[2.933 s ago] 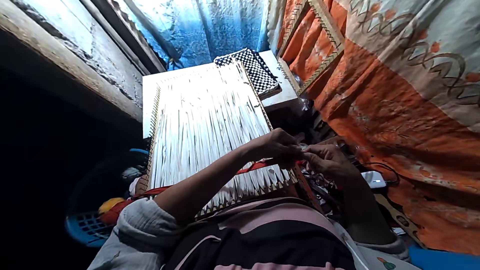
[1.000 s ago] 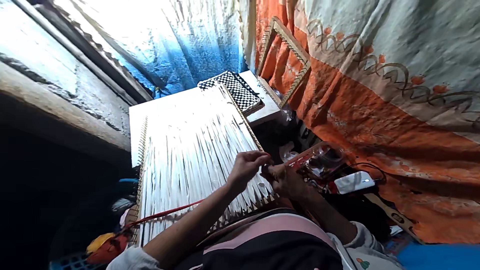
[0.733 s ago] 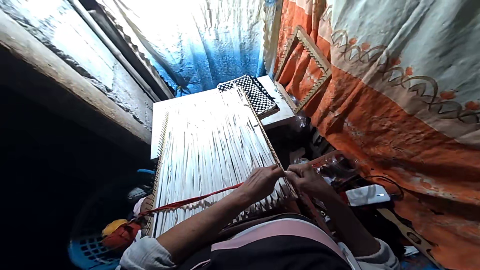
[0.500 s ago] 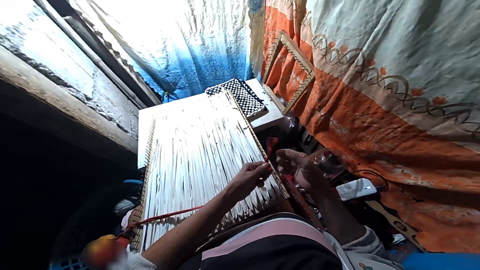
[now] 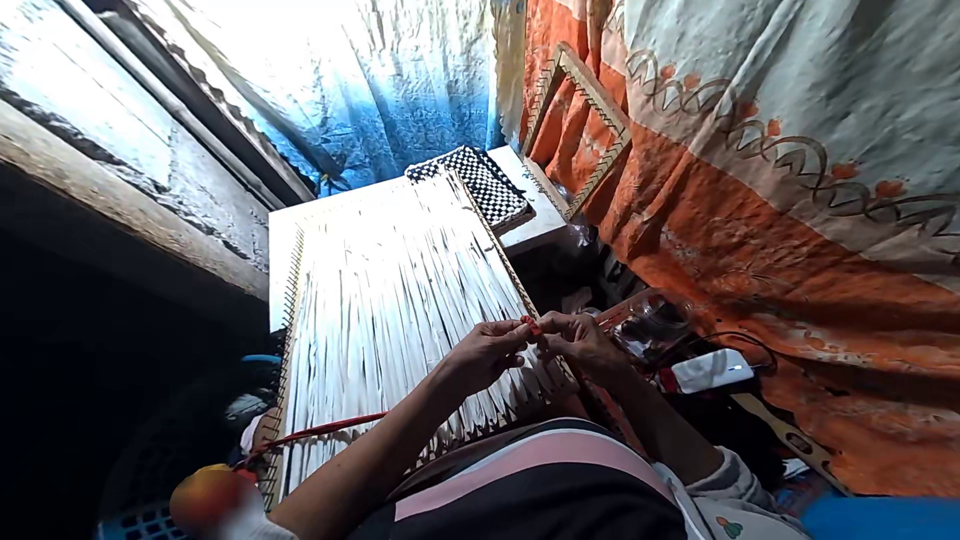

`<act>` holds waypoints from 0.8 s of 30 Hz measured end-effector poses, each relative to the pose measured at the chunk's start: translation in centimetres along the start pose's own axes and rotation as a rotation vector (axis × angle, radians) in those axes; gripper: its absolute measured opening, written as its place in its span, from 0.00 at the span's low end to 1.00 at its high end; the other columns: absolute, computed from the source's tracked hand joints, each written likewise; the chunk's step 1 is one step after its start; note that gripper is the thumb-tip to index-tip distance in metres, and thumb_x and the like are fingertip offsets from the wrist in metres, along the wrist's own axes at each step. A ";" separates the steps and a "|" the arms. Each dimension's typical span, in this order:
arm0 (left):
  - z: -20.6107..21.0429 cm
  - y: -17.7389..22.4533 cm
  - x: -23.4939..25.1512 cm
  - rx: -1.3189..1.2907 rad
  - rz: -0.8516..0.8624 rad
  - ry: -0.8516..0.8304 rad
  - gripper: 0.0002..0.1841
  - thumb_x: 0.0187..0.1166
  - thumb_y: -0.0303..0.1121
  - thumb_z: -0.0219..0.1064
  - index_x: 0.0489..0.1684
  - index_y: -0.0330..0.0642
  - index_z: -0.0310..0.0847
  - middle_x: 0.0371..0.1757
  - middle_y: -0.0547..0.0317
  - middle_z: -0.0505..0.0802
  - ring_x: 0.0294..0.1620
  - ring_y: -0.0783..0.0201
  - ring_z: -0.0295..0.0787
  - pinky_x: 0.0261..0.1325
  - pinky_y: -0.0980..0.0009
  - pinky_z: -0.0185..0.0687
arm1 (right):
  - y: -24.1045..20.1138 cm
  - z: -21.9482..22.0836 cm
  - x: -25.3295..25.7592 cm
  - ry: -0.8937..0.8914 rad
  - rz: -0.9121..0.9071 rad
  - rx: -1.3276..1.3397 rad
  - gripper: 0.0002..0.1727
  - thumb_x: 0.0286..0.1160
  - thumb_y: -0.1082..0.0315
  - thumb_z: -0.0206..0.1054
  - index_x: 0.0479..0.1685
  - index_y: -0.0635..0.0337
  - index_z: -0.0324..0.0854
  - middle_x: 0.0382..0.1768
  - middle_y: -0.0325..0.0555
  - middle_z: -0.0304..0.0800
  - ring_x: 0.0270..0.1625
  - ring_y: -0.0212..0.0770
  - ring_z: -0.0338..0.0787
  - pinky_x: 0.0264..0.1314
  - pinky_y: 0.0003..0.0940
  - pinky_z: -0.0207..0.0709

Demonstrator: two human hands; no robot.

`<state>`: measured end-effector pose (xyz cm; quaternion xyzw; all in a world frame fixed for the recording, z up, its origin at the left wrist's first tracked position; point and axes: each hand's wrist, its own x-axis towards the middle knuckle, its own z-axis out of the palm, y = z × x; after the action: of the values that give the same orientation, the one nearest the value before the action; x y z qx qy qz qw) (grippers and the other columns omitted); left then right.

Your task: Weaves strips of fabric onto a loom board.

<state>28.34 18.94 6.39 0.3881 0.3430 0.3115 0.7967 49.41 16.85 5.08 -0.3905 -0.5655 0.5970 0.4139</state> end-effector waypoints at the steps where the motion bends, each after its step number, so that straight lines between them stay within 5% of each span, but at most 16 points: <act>1: 0.0 0.1 -0.1 0.023 0.004 0.016 0.09 0.88 0.26 0.59 0.46 0.36 0.87 0.39 0.60 0.92 0.35 0.72 0.87 0.37 0.78 0.84 | -0.1 0.1 0.0 0.019 0.012 -0.013 0.08 0.78 0.74 0.64 0.48 0.68 0.85 0.44 0.45 0.92 0.37 0.35 0.93 0.45 0.34 0.91; 9: 0.5 0.9 -0.8 0.037 0.000 0.063 0.08 0.85 0.22 0.62 0.42 0.33 0.89 0.36 0.57 0.93 0.33 0.70 0.89 0.37 0.77 0.86 | -0.3 -0.2 -0.1 -0.048 -0.057 -0.032 0.09 0.71 0.75 0.69 0.46 0.68 0.86 0.42 0.43 0.91 0.35 0.33 0.91 0.43 0.32 0.91; 14: 0.6 1.1 -0.8 0.009 -0.038 0.066 0.07 0.84 0.23 0.64 0.42 0.31 0.88 0.36 0.54 0.95 0.33 0.70 0.91 0.37 0.77 0.87 | -0.3 0.2 -0.1 0.019 -0.098 -0.010 0.04 0.71 0.76 0.69 0.33 0.66 0.88 0.37 0.42 0.91 0.31 0.30 0.88 0.37 0.28 0.87; 19: 0.4 0.9 -0.8 0.028 -0.151 -0.023 0.10 0.90 0.29 0.58 0.44 0.38 0.85 0.36 0.60 0.92 0.31 0.73 0.87 0.31 0.80 0.82 | -0.6 -0.2 -0.2 0.006 -0.207 -0.206 0.06 0.65 0.77 0.68 0.23 0.66 0.87 0.72 0.50 0.84 0.58 0.32 0.89 0.56 0.27 0.86; 24: -0.6 0.8 -0.4 0.154 -0.167 -0.232 0.11 0.91 0.31 0.57 0.38 0.43 0.83 0.26 0.69 0.85 0.20 0.80 0.75 0.22 0.85 0.69 | -0.3 -0.1 -0.4 -0.046 -0.199 -0.214 0.05 0.67 0.78 0.68 0.28 0.68 0.88 0.52 0.48 0.92 0.51 0.32 0.91 0.54 0.27 0.87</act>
<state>27.50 19.31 6.91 0.4516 0.3024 0.1702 0.8220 49.66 16.51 5.40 -0.3608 -0.6712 0.4979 0.4140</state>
